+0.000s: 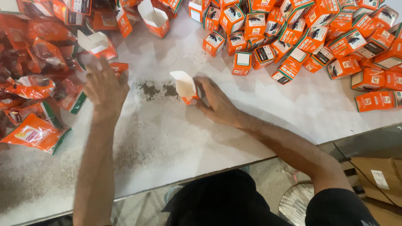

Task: The person picks up small orange product packets and places them one at a time into small white cardboard boxes on the table, folding the box flaps closed and setting finished boxes aside. They repeat this packing cycle continuously across the table.

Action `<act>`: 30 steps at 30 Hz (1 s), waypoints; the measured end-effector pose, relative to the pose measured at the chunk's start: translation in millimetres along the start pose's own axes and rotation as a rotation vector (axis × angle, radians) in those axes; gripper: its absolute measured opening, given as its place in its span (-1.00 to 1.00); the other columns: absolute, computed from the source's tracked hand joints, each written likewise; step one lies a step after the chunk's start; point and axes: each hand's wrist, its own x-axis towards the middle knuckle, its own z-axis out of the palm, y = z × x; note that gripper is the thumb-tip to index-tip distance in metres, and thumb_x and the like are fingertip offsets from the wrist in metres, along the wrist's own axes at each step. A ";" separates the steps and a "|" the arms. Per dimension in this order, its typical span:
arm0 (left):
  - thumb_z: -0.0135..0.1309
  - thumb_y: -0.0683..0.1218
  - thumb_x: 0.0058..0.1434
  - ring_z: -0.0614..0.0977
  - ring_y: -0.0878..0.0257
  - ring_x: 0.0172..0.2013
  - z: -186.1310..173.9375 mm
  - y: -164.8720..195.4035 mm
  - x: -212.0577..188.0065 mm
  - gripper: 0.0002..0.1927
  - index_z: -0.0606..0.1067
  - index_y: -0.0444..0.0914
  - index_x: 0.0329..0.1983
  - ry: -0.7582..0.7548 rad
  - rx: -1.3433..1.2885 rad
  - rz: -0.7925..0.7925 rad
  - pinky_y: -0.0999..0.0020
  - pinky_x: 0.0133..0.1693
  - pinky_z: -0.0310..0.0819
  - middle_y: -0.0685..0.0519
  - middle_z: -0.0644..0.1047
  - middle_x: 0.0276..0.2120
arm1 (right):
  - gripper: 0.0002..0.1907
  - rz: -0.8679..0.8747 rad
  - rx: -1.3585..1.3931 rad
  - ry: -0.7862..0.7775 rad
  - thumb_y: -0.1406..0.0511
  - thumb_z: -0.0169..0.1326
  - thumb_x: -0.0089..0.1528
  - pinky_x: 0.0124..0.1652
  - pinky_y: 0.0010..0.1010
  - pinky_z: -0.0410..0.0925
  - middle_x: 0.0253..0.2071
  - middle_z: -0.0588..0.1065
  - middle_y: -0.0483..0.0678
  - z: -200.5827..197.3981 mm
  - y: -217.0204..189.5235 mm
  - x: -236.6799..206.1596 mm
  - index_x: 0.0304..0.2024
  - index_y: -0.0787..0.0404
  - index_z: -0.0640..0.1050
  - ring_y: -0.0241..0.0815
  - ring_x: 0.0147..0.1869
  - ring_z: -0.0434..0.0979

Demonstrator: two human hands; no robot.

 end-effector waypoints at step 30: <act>0.21 -0.24 0.16 0.40 -0.10 0.09 -3.9 128.9 -50.9 -0.72 0.52 -0.29 -0.05 -0.161 -0.871 -0.100 0.00 0.06 0.39 -0.29 0.24 0.26 | -0.36 -0.024 -0.132 0.058 0.32 0.37 0.06 0.13 -0.09 0.36 0.08 0.51 0.11 1.5 5.0 -3.4 0.16 0.27 0.45 0.20 0.18 0.48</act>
